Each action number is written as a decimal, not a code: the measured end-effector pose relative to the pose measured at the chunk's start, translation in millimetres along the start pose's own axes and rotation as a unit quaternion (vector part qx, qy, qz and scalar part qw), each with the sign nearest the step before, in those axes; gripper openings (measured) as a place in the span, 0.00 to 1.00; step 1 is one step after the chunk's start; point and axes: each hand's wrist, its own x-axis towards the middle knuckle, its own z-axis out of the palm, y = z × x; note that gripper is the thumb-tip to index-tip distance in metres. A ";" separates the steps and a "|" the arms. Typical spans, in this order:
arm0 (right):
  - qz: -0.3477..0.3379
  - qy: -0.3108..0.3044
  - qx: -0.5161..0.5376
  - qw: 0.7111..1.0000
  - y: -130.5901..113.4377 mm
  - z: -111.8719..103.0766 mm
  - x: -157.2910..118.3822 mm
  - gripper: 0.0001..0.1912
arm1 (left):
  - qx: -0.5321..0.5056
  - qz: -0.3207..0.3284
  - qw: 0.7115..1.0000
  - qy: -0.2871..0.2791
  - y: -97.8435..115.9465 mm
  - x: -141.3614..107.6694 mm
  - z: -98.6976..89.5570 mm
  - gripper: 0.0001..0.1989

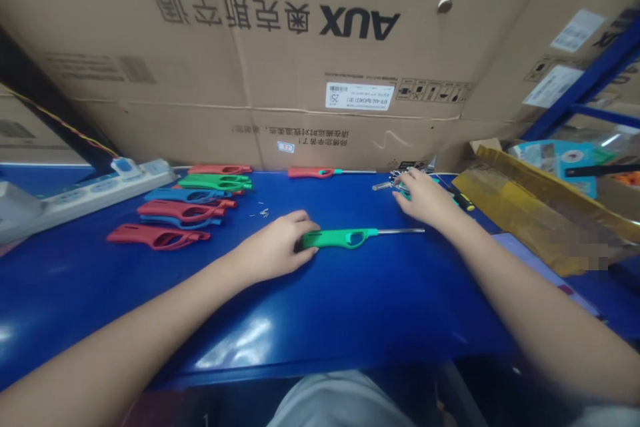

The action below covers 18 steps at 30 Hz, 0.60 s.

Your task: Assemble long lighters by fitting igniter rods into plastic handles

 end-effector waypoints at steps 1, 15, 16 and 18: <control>0.022 -0.018 -0.015 0.999 1.6 0.9 3.3 0.16 | 0.001 0.000 1.000 -0.001 1.3 -0.6 -0.5 0.14; 0.014 -0.073 -0.007 0.997 -0.6 5.6 43.3 0.25 | 0.019 -0.015 0.999 -0.025 5.5 -5.7 0.4 0.17; 0.015 -0.075 -0.006 0.997 -1.4 5.5 44.9 0.26 | 0.024 -0.016 0.999 -0.026 5.4 -5.9 0.2 0.16; 0.016 -0.080 -0.004 0.997 -1.7 5.2 46.9 0.27 | 0.038 -0.018 0.999 -0.027 5.9 -6.0 -0.4 0.16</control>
